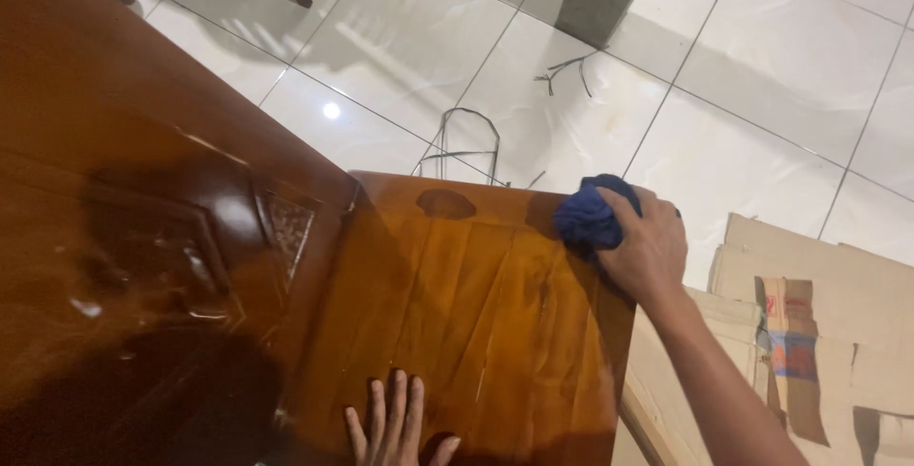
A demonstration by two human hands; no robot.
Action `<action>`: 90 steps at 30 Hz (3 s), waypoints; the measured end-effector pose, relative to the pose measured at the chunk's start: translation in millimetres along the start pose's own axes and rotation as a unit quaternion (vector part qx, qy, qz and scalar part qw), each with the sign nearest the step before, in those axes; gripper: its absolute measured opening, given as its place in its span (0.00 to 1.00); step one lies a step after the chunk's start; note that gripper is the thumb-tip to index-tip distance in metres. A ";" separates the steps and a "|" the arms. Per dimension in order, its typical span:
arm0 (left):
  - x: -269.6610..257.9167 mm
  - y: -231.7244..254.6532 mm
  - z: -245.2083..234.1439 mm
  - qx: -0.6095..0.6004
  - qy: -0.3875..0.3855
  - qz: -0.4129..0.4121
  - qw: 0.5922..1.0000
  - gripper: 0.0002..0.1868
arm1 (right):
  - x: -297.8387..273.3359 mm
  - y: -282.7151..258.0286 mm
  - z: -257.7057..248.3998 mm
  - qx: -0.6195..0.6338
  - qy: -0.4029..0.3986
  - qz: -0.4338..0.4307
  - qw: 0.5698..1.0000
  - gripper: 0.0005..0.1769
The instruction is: Polishing a wooden chair with a cloth to clean or finish the surface
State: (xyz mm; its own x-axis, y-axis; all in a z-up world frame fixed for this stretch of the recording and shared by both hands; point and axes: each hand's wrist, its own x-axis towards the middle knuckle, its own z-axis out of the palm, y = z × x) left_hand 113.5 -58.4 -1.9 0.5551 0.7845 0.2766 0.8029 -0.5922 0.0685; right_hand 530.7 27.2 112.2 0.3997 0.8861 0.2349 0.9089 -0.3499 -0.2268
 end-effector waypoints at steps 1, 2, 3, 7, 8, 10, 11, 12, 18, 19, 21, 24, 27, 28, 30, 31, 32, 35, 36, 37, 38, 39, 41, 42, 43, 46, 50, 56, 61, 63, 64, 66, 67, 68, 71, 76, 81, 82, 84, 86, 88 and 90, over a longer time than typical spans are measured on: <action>-2.3 1.2 -0.4 -0.001 -0.027 -0.023 0.999 0.53 | -3.3 -1.3 2.1 -0.012 -0.010 0.005 1.000 0.29; -4.2 0.5 0.6 -0.002 -0.028 -0.020 0.999 0.53 | -14.2 -3.4 1.1 -0.012 -0.010 0.008 1.000 0.29; -6.5 -0.3 1.5 -0.002 -0.047 -0.030 0.998 0.52 | -25.6 -5.8 0.2 -0.010 -0.013 -0.021 1.000 0.31; -6.5 -3.7 2.0 0.007 -0.067 -0.043 0.997 0.51 | -82.8 -21.5 -6.9 0.034 -0.033 -0.105 0.993 0.38; -3.7 -2.9 -1.8 0.006 -0.066 -0.042 0.997 0.51 | -98.9 -24.9 -8.1 0.032 -0.032 -0.104 0.994 0.38; -0.5 -2.7 -9.5 -0.056 -0.124 -0.071 0.988 0.49 | -133.3 -33.7 -9.8 0.046 -0.087 -0.136 0.986 0.44; 7.6 -0.8 -18.0 -0.057 -0.123 -0.070 0.988 0.49 | -141.8 -44.3 -20.7 0.045 -0.086 -0.135 0.986 0.44; 11.9 2.9 -29.5 -0.094 -0.109 -0.067 0.987 0.47 | -153.2 -54.7 -33.4 0.073 -0.079 -0.153 0.982 0.39; 24.8 15.0 -64.7 -0.160 -0.039 0.063 0.984 0.46 | -233.7 -90.2 -55.3 0.142 -0.090 -0.219 0.961 0.36; 25.3 17.2 -68.0 -0.157 -0.027 0.109 0.981 0.48 | -247.4 -95.2 -61.2 0.159 -0.091 -0.232 0.955 0.36; 24.2 15.3 -67.7 -0.163 -0.025 0.122 0.979 0.44 | -277.7 -102.9 -64.6 0.153 -0.092 -0.229 0.957 0.39; 26.6 14.3 -68.5 -0.169 -0.016 0.136 0.976 0.40 | -314.4 -109.3 -67.5 0.147 -0.085 -0.225 0.959 0.40; 25.8 14.8 -68.4 -0.186 -0.001 0.144 0.972 0.37 | -339.4 -107.7 -73.3 0.145 -0.086 -0.214 0.962 0.39; 27.4 14.0 -67.8 -0.202 0.010 0.149 0.968 0.35 | -343.5 -106.5 -75.3 0.144 -0.094 -0.208 0.963 0.41; 28.3 16.0 -67.7 -0.210 0.015 0.146 0.967 0.32 | -352.6 -103.9 -75.9 0.144 -0.073 -0.205 0.965 0.38; 29.4 16.2 -67.6 -0.218 0.015 0.144 0.965 0.30 | -355.8 -102.8 -75.9 0.147 -0.053 -0.199 0.968 0.36; 28.3 16.9 -68.6 -0.217 0.019 0.141 0.966 0.30 | -358.7 -102.7 -74.1 0.146 -0.052 -0.203 0.967 0.36; 31.9 17.6 -71.6 -0.197 -0.004 0.125 0.972 0.31 | -356.5 -100.1 -65.8 0.211 0.022 -0.175 0.962 0.35; 31.4 17.5 -71.4 -0.191 -0.008 0.127 0.973 0.30 | -355.5 -99.0 -61.2 0.260 0.062 -0.141 0.953 0.32; 31.7 17.4 -70.5 -0.186 -0.012 0.128 0.974 0.30 | -353.8 -97.6 -55.8 0.308 0.102 -0.106 0.940 0.28; 30.7 17.5 -70.2 -0.185 -0.012 0.125 0.975 0.30 | -352.5 -91.7 -49.5 0.309 0.100 -0.108 0.940 0.28; 30.5 17.8 -69.6 -0.181 -0.020 0.122 0.976 0.30 | -350.4 -85.4 -43.0 0.356 0.108 -0.076 0.925 0.30; 32.7 17.6 -67.1 -0.174 -0.026 0.117 0.977 0.30 | -335.7 -68.9 -13.6 0.404 0.115 -0.046 0.906 0.33; 31.7 17.6 -65.0 -0.180 -0.022 0.106 0.978 0.30 | -326.3 -59.1 8.8 0.430 0.162 -0.017 0.888 0.32; 31.0 17.5 -62.7 -0.185 -0.017 0.095 0.978 0.30 | -316.4 -49.6 31.6 0.454 0.208 0.012 0.866 0.30; 31.4 18.1 -71.0 -0.198 -0.039 0.099 0.974 0.30 | -267.7 -43.8 11.9 0.455 0.261 0.001 0.851 0.31; 33.2 17.7 -71.5 -0.198 -0.041 0.093 0.975 0.30 | -193.2 -15.0 41.6 0.482 0.289 0.022 0.827 0.33; 31.3 15.4 -70.7 -0.193 -0.030 0.105 0.975 0.30 | -166.4 -10.7 33.0 0.485 0.295 0.008 0.823 0.28; 30.2 15.0 -67.7 -0.185 -0.022 0.111 0.976 0.29 | -212.4 -22.9 14.7 0.452 0.226 -0.034 0.862 0.27; 28.3 15.8 -69.8 -0.191 -0.022 0.111 0.975 0.29 | -242.4 -25.8 13.0 0.451 0.207 -0.042 0.867 0.29; 29.6 16.1 -71.1 -0.199 -0.023 0.112 0.973 0.29 | -257.1 -27.4 10.7 0.448 0.189 -0.049 0.873 0.32; 31.4 15.0 -69.9 -0.200 -0.020 0.121 0.972 0.29 | -291.4 -27.0 21.6 0.439 0.178 -0.034 0.880 0.31; 29.9 14.2 -69.0 -0.199 -0.016 0.126 0.972 0.30 | -310.0 -27.4 27.4 0.433 0.163 -0.023 0.886 0.30; 29.2 13.5 -66.8 -0.201 -0.015 0.129 0.971 0.30 | -322.8 -39.2 13.8 0.430 0.166 -0.022 0.887 0.30; 28.5 13.3 -65.7 -0.213 -0.013 0.124 0.969 0.29 | -360.7 -73.1 -21.0 0.429 0.167 0.002 0.888 0.28; 30.4 12.5 -63.3 -0.222 -0.019 0.126 0.967 0.30 | -407.9 -108.3 -28.8 0.316 0.181 0.020 0.931 0.29; 25.9 9.3 -53.6 -0.254 -0.009 0.140 0.957 0.30 | -410.1 -130.1 -9.7 0.165 0.304 -0.024 0.938 0.23; 30.3 8.6 -51.7 -0.252 -0.003 0.139 0.958 0.31 | -405.8 -134.6 -7.4 0.107 0.349 -0.062 0.929 0.19; 31.6 7.2 -55.9 -0.258 -0.003 0.141 0.956 0.30 | -402.6 -144.9 2.6 0.062 0.364 -0.069 0.927 0.17; 29.5 5.2 -56.9 -0.268 -0.009 0.146 0.952 0.30 | -400.9 -152.2 18.3 0.013 0.374 -0.069 0.925 0.15; 28.1 3.2 -58.6 -0.240 -0.015 0.161 0.957 0.33 | -396.6 -154.9 37.1 -0.006 0.422 -0.093 0.902 0.07; 27.7 2.8 -57.7 -0.244 -0.016 0.168 0.955 0.32 | -393.3 -174.9 41.0 0.007 0.404 -0.127 0.906 0.08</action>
State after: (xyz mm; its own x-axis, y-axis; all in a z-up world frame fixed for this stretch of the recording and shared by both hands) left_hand 118.5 -48.9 61.2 0.7763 0.5359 0.3320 0.3856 -0.8203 0.4225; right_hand 209.7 -247.6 20.8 0.1394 0.4239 0.8949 0.9843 -0.1578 -0.0786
